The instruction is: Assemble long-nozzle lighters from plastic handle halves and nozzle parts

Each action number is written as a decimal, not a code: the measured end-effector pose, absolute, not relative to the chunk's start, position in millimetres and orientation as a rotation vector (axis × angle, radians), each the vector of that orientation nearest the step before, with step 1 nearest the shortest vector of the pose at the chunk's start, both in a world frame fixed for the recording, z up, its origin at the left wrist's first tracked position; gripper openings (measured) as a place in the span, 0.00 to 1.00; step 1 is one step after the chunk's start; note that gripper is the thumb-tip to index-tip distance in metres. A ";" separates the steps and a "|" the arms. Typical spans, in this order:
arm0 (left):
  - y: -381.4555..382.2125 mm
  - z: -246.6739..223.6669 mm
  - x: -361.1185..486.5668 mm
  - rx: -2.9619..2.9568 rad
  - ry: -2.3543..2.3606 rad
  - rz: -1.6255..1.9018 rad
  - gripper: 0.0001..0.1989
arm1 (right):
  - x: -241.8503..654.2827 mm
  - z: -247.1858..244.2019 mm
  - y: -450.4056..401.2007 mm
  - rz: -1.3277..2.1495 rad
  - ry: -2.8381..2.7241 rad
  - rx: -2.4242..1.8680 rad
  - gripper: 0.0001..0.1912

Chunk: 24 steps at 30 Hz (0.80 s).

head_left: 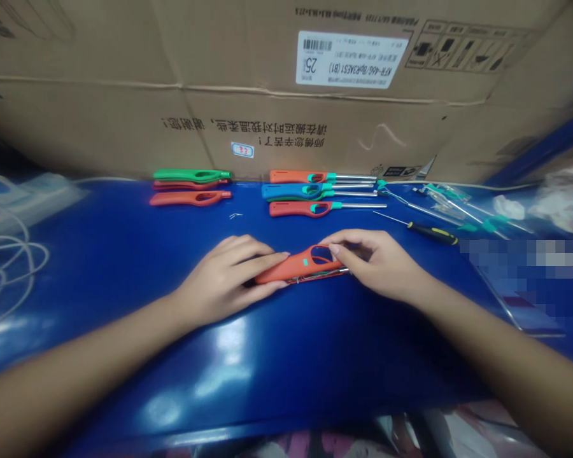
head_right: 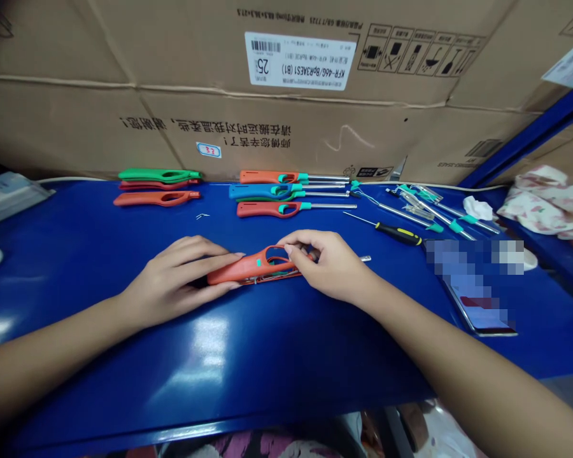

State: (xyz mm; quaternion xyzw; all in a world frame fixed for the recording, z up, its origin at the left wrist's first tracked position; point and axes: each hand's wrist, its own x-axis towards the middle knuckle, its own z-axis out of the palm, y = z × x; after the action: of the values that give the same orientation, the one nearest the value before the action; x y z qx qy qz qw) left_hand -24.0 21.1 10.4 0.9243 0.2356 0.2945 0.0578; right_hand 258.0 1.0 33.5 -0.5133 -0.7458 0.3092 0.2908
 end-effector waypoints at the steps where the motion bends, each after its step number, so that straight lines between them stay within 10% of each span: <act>1: 21.2 9.9 -23.8 2.782 0.720 0.900 0.20 | 258.7 33.3 1.1 0.763 -2.047 -1.330 0.13; 24: 14.6 10.9 -21.1 2.754 0.834 0.682 0.15 | 261.8 25.4 8.0 0.469 -2.549 -1.101 0.15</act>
State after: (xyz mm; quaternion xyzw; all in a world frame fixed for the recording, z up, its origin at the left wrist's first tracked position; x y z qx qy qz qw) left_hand -21.1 14.6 10.9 0.9273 0.2810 0.2297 0.0921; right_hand 261.8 8.0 25.4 -0.3856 -0.8933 0.1643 0.1621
